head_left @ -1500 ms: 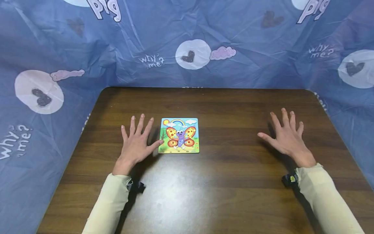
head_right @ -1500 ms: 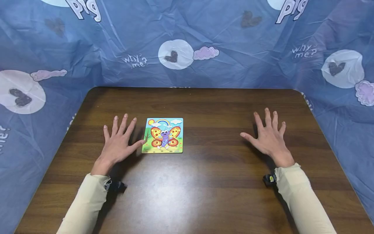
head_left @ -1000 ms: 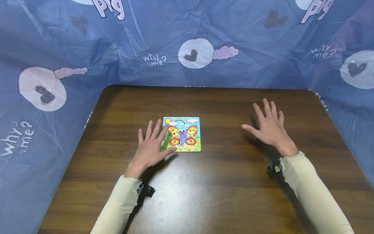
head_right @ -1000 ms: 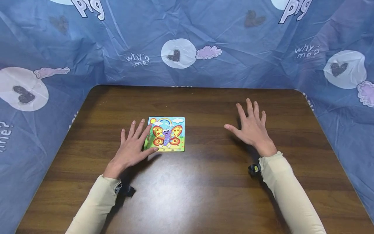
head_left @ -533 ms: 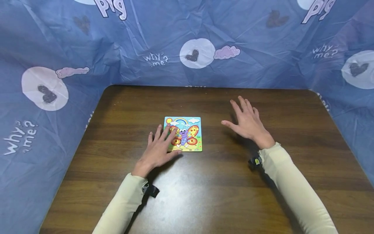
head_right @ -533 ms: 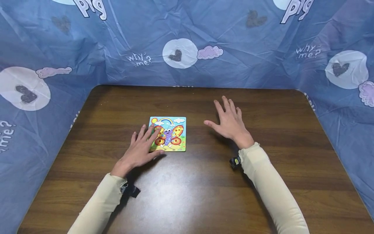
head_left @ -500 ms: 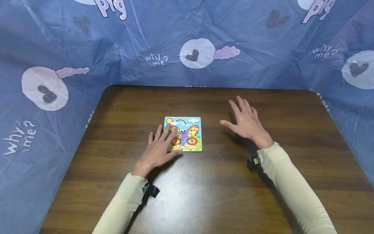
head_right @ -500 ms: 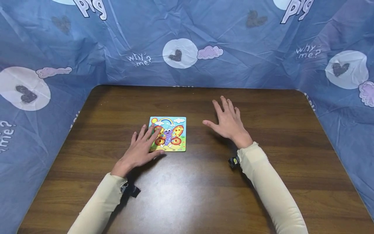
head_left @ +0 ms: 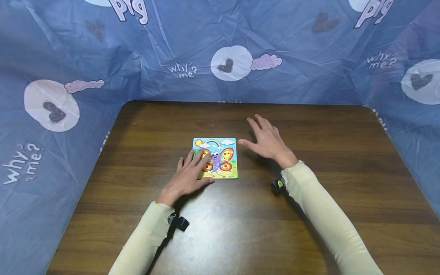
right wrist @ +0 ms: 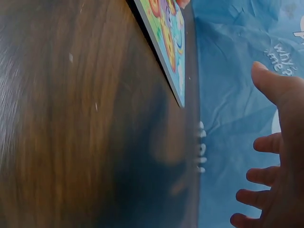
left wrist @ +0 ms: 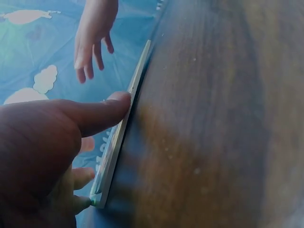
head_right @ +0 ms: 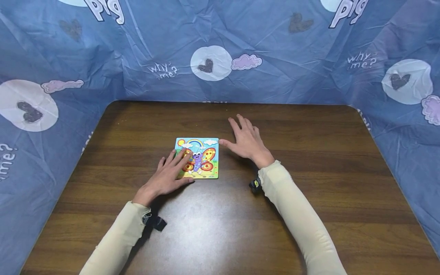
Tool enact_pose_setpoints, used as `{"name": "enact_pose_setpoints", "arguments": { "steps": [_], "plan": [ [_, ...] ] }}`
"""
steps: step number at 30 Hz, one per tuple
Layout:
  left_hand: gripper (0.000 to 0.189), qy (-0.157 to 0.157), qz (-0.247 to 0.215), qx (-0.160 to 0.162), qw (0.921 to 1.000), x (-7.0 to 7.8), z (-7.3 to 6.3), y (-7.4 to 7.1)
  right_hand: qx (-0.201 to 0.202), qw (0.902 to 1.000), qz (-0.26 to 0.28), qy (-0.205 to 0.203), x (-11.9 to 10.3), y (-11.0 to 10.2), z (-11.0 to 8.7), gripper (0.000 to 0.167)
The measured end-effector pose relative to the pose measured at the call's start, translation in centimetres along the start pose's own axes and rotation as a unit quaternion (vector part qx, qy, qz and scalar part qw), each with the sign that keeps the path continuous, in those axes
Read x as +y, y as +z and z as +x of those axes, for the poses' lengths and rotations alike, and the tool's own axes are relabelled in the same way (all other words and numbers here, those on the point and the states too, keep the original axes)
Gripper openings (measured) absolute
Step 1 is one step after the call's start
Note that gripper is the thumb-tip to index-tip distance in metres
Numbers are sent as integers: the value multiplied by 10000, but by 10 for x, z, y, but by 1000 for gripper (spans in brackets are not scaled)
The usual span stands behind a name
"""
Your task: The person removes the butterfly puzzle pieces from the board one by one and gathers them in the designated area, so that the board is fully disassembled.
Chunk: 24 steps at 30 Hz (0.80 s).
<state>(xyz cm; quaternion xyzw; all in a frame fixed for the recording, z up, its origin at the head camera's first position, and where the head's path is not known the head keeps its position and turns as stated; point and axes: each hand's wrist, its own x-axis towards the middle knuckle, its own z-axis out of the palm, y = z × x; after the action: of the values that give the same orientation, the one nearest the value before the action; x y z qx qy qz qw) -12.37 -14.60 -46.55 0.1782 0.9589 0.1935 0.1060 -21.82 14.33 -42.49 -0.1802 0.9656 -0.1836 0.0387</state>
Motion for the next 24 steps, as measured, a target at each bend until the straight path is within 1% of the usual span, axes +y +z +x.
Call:
{"name": "enact_pose_setpoints", "arguments": {
  "steps": [5, 10, 16, 24],
  "plan": [
    [81, 57, -14, 6, 10000, -3, 0, 0, -162, 9997, 170, -2, -9, 11, 8, 88],
    [79, 67, -10, -24, 10000, -6, -1, 1, -210, 9995, 238, 24, -19, 20, 13, 87],
    [76, 27, 4, -42, 10000, -8, -2, 0, -297, 9985, 464, -5, -33, 28, 21, 85],
    [76, 73, 42, -3, 10000, -10, 0, 1, -271, 9982, 523, -141, -50, 42, 33, 81]
  ]
}}
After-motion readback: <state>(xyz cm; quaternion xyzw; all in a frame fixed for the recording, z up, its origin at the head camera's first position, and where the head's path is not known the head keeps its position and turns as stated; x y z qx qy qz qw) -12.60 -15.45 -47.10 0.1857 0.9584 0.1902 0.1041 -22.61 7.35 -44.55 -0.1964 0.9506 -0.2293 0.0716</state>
